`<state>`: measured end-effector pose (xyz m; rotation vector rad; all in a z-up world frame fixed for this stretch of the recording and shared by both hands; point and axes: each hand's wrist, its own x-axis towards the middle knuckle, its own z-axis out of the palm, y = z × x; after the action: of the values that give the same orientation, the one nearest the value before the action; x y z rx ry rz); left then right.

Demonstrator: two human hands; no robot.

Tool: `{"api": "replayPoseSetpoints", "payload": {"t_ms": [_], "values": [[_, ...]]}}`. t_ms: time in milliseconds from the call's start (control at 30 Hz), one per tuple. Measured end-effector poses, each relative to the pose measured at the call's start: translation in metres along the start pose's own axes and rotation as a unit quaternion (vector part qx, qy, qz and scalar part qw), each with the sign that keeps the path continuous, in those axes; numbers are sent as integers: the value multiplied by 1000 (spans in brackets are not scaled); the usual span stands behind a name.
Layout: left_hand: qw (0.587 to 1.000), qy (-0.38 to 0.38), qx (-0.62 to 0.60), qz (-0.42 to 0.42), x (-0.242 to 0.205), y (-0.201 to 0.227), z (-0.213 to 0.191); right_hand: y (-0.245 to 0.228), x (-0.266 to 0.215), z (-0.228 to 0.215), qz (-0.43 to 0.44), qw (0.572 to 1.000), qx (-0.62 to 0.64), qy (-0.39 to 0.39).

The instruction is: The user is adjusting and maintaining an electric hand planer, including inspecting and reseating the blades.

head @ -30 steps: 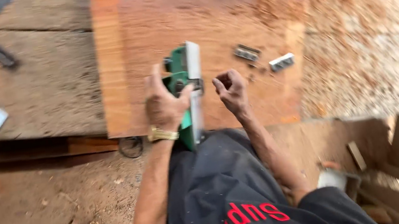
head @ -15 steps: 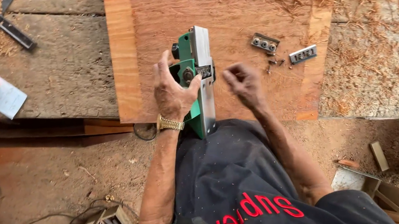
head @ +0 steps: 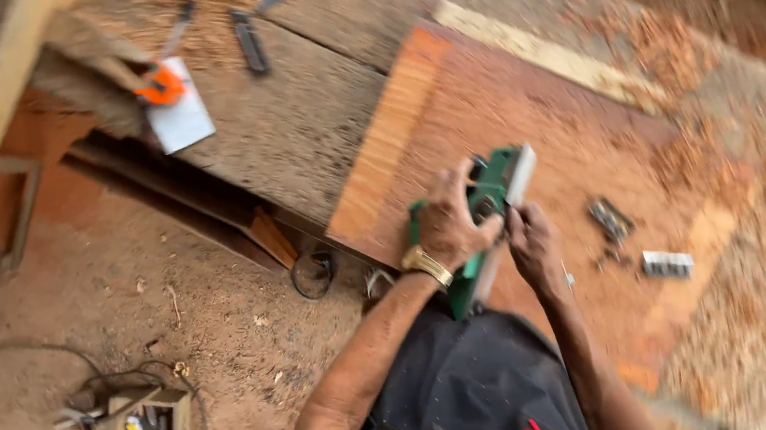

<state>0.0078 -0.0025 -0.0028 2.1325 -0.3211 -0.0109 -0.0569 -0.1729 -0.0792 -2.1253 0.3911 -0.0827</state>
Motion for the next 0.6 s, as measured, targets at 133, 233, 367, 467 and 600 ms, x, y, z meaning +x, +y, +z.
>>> {"api": "replayPoseSetpoints", "payload": {"t_ms": [133,233,367,467,600], "values": [[998,61,26,-9,-2,-7,6,12,7,-3,-14,998,26,-47],[997,-12,48,-61,-3,-14,14,25,12,-7,-68,985,119,-100],[996,-24,62,-63,-4,-20,23,28,20,1,39,993,74,-89],[998,-14,50,-46,-5,-22,20,36,26,5,22,998,2,-53],[998,-32,31,-54,-6,-16,17,40,19,1,-60,996,-58,-9]]}}
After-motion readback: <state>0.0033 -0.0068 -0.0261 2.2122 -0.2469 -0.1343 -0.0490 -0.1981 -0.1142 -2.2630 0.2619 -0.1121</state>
